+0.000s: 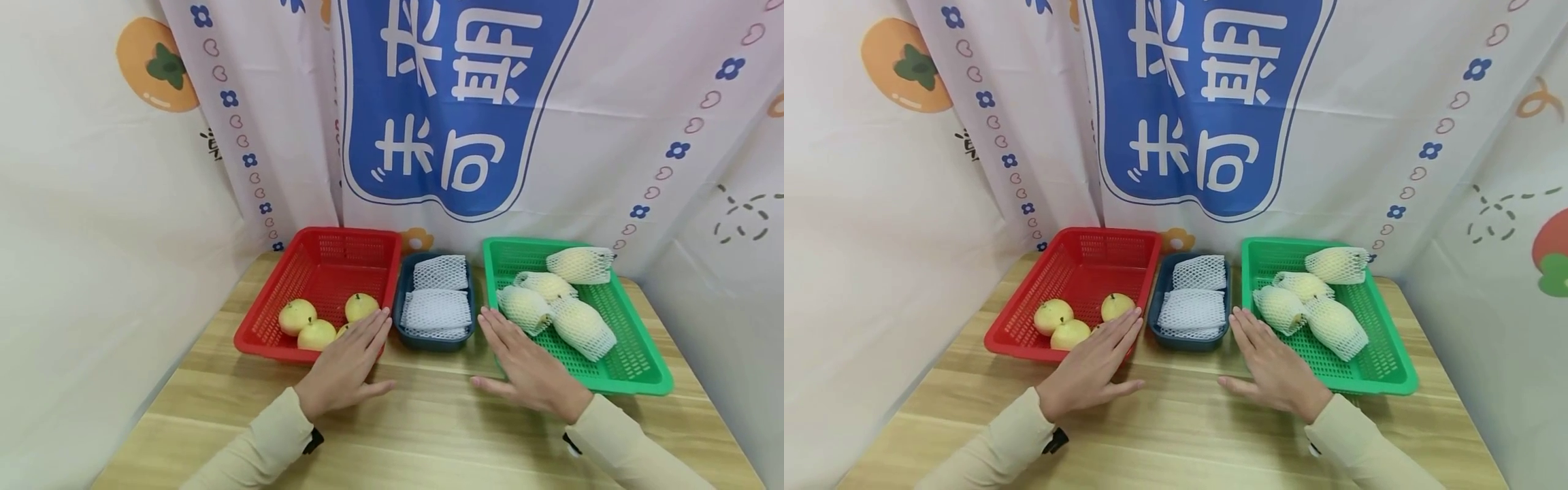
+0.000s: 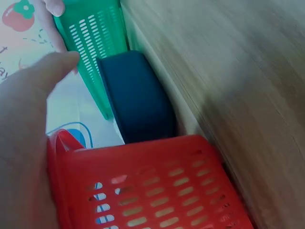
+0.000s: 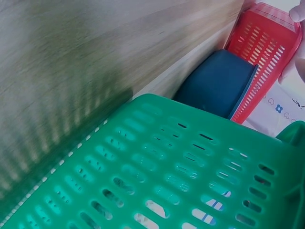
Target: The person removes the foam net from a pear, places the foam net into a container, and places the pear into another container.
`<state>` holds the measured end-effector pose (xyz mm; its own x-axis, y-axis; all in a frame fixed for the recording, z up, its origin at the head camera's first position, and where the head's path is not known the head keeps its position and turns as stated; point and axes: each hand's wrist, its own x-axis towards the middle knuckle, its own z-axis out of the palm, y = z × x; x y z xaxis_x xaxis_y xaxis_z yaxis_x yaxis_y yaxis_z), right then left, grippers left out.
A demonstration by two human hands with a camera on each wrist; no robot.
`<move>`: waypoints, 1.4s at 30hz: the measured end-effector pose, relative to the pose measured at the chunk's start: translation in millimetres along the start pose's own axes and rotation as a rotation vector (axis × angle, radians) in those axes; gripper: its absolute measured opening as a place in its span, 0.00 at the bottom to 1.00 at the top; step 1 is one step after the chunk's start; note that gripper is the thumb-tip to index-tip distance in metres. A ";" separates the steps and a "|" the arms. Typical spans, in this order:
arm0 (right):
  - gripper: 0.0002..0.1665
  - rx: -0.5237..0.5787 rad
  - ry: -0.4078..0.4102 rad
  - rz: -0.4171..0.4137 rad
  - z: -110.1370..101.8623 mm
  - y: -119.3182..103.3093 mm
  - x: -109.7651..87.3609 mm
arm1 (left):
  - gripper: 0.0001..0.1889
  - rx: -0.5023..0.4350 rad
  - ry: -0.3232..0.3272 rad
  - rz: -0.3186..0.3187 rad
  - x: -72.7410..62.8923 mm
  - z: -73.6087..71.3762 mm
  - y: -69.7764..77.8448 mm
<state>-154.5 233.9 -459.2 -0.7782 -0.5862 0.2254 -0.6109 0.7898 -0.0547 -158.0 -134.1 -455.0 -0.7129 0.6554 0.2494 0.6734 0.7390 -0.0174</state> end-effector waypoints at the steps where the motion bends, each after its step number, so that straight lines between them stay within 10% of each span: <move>1: 0.63 -0.002 -0.001 0.003 -0.1 0.4 -0.1 | 0.55 -0.004 -0.002 -0.010 0.5 0.8 0.4; 16: 0.60 0.315 -0.214 0.131 -47.9 18.4 0.6 | 0.55 -0.003 -0.019 -0.053 2.0 8.4 -0.7; 25: 0.60 0.228 -0.251 0.278 -105.2 84.0 5.9 | 0.55 0.006 -0.008 -0.054 1.9 7.7 -0.3; 42: 0.62 0.149 -0.590 0.505 -55.5 166.9 12.7 | 0.54 -0.021 -0.042 -0.074 2.1 8.3 0.0</move>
<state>-258.3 368.2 -411.4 -0.8900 -0.1954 -0.4120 -0.1441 0.9778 -0.1524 -161.0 -131.4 -462.4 -0.7683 0.6052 0.2087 0.6220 0.7828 0.0197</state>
